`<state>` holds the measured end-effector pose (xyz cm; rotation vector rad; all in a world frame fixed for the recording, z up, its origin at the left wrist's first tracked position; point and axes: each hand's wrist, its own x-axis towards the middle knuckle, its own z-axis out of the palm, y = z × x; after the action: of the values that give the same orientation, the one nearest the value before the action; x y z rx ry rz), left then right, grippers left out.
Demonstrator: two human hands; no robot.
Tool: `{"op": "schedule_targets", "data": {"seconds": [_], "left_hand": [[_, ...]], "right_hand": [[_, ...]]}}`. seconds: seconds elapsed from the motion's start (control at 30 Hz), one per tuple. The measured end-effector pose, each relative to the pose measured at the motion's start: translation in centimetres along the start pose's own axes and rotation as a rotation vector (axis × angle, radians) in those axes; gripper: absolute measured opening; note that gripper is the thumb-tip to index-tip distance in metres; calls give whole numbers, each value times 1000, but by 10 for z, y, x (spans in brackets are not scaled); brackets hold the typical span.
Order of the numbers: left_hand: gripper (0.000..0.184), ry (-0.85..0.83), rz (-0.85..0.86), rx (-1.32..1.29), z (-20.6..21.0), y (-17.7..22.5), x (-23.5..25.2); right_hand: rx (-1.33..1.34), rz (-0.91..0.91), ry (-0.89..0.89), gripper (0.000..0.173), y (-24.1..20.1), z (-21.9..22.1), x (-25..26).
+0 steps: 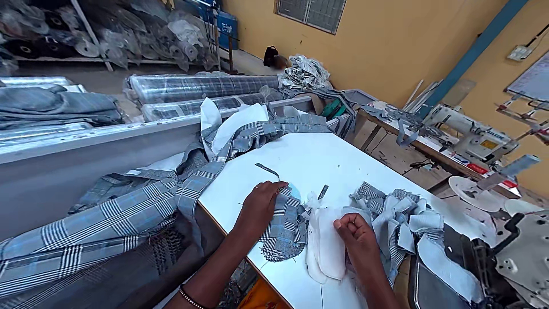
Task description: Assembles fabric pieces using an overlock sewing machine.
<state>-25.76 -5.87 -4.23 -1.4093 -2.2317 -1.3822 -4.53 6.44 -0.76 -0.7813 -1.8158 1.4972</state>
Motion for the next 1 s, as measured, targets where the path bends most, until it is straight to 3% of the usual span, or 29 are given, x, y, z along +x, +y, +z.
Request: {"op": "schedule_targets", "data": {"seconds": [0.07,0.17,0.23,0.63,0.77,0.87,1.0], "left_hand": [[24,15,3,-17,0,0,-1],[20,6,-76,-53,-2,1,0],[20,15,-114,-78,-3,1,1],[28,-28,-283,-289,-9,-11,4],[13,12,-316,-382,-8,-7,3],[13,29,-328,-463,-8,-3,1],[13,-61,-351,-564,-19,41,-13]], "right_hand": [[103,7,14,11,-8,-1,-6],[244,28,-8,36,-14,-3,-12],[318,12,-35,41,-17,-5,-15],[604,-7,-42,39,-32,-11,-28],[617,-3,47,19,-35,-8,-27],[568,-51,107,11,-31,-5,-26],[396,-230,229,5,-26,3,-24]]}}
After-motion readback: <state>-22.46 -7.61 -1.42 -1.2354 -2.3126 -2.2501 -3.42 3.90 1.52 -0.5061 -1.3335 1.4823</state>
